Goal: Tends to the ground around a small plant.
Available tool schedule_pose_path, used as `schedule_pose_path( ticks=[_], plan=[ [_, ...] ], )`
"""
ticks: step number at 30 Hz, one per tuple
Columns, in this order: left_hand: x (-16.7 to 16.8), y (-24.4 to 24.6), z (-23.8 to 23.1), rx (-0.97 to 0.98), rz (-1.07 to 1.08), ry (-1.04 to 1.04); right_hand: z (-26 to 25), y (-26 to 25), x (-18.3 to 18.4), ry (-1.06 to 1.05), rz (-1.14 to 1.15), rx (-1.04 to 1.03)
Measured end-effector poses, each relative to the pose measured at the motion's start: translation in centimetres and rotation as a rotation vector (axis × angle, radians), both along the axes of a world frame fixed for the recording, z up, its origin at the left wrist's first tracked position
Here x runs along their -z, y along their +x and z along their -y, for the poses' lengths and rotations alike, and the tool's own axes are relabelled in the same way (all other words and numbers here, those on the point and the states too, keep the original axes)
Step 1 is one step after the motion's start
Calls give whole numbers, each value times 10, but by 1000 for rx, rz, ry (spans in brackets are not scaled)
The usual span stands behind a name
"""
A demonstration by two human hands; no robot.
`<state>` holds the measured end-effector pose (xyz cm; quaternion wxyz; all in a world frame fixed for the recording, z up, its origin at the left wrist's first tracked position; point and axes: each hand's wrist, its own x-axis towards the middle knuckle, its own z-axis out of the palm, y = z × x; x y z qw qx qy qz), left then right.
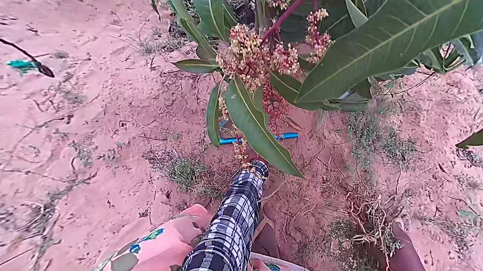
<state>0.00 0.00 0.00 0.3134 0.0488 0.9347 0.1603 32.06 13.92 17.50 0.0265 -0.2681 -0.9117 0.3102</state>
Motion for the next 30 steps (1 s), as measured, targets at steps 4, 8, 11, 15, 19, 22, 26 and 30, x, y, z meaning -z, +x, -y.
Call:
schedule_pose_path(
  ticks=[4, 8, 11, 15, 19, 22, 26, 30],
  plan=[
    [-102, 9, 4, 189, 262, -88, 0, -2, 8, 20, 70, -16],
    [28, -11, 22, 325, 46, 26, 0, -10, 6, -12, 125, -32],
    [48, -19, 7, 665, 218, -69, 6, -16, -2, 4, 112, -66],
    [-47, 74, -10, 1013, 272, -263, 10, -28, -13, -16, 91, -101],
    [-35, 65, 16, 1286, 183, -114, 12, -32, -19, -12, 53, -66],
    [-15, -11, 38, 1245, 183, -276, 8, -22, -14, -8, 25, -53],
    [-65, -59, 115, 974, 191, -449, 3, 4, 6, -10, 19, -81],
    [-36, -39, 179, 658, 220, -469, 4, 25, 23, 105, 80, -124]
  ],
)
